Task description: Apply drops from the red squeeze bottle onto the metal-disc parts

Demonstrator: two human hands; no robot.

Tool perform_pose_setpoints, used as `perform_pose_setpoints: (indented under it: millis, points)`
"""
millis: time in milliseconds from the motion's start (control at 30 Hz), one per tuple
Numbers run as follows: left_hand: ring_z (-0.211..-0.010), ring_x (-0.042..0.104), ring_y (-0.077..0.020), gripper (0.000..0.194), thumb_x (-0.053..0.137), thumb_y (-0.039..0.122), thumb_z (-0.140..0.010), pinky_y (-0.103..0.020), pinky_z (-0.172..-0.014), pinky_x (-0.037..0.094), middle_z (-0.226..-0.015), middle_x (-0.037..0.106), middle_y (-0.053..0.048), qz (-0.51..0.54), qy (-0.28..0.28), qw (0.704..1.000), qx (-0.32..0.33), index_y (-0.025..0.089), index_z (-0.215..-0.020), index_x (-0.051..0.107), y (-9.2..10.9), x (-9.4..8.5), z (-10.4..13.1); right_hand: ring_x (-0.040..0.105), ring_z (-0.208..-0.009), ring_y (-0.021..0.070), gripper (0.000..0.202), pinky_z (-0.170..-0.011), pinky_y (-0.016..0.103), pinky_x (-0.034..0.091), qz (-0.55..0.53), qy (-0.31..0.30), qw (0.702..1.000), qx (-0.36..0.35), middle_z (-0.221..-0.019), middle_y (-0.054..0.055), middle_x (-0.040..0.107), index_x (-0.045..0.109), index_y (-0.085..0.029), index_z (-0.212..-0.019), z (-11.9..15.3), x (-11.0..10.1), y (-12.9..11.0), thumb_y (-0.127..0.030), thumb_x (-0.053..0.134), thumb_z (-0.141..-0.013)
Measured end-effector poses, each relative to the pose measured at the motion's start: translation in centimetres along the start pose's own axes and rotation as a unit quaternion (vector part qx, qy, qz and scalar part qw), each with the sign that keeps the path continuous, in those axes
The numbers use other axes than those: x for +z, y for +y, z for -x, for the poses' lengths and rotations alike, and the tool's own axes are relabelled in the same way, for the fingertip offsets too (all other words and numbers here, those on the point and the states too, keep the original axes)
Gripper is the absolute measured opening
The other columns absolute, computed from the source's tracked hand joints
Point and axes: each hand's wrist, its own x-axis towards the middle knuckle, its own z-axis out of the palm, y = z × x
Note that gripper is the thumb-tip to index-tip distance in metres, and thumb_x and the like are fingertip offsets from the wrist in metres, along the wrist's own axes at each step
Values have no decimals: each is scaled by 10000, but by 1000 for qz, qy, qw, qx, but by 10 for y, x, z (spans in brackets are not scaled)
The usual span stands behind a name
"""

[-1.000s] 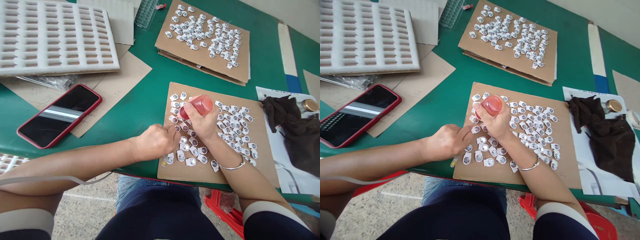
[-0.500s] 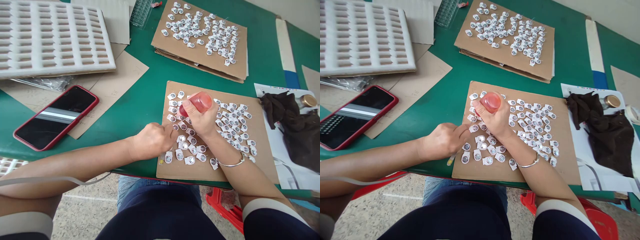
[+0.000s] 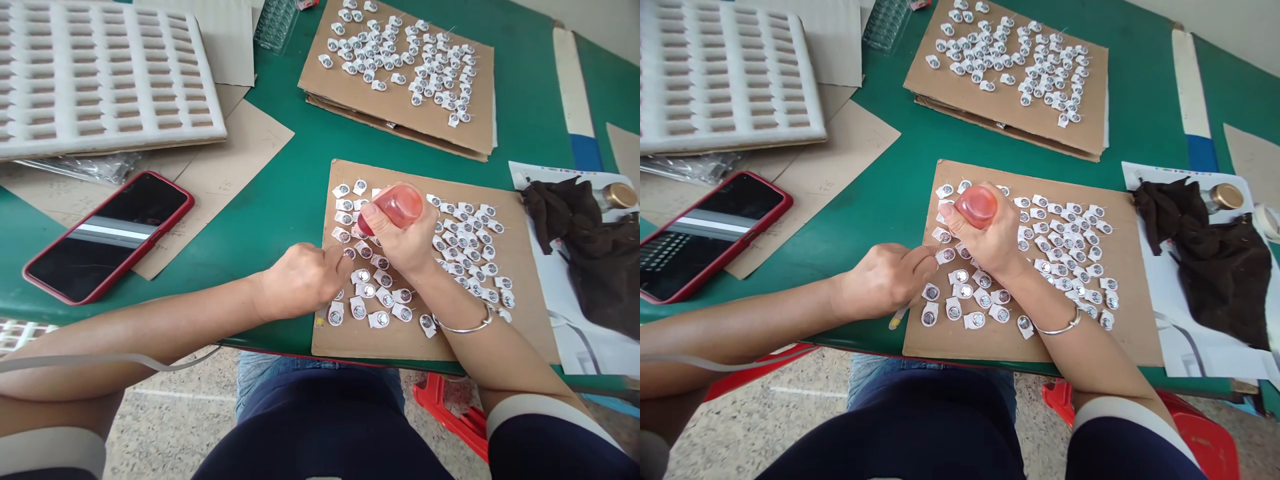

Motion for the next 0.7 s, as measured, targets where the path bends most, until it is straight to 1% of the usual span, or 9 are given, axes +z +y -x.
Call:
perform_pose_setpoints:
  millis: [167,333,467,567,633,700]
  points:
    - [-446,501,-128,171,376,55,-777,-262,-397,317,-660,616,-42,4,14,1000,-1,143,-723,513,-1,0,-1,588,-660,144,205,-626,344,527,5,-2,1000,-29,-691,-2,608,565,-215,-722,0,-1,1,-368,700,-709]
    - [-439,485,-121,149,393,50,-748,-261,-397,310,-640,599,-31,4,17,1000,-4,155,-691,482,-1,0,-1,568,-627,144,199,-578,345,507,-8,-29,998,-50,-679,-1,585,539,-218,-704,-1,-2,-2,-353,683,-725]
    - [-422,467,-122,130,404,67,-738,-274,-388,307,-638,580,-19,21,9,1000,-22,156,-710,495,-4,-1,0,560,-632,146,200,-575,346,498,-11,-35,998,-55,-685,3,576,532,-215,-715,0,-2,-2,-351,677,-728]
    - [-450,486,-113,104,429,102,-756,-260,-394,295,-656,581,-17,65,-17,995,-68,149,-719,514,-10,-3,0,555,-639,142,203,-585,344,495,-15,-35,998,-57,-698,3,574,530,-212,-726,1,-2,-1,-359,668,-735]
    - [-500,525,-114,117,434,136,-789,-243,-419,323,-659,586,-15,121,-27,988,-97,145,-729,534,-15,-4,0,550,-638,137,204,-590,340,493,-20,-34,997,-59,-703,2,571,531,-209,-737,1,-2,-1,-360,668,-735]
    - [-554,560,-120,144,428,165,-825,-233,-458,367,-677,603,-17,176,-21,978,-112,143,-763,557,-19,-5,0,547,-634,134,200,-596,339,493,-26,-31,997,-62,-698,0,568,535,-206,-743,1,-2,-1,-353,670,-734]
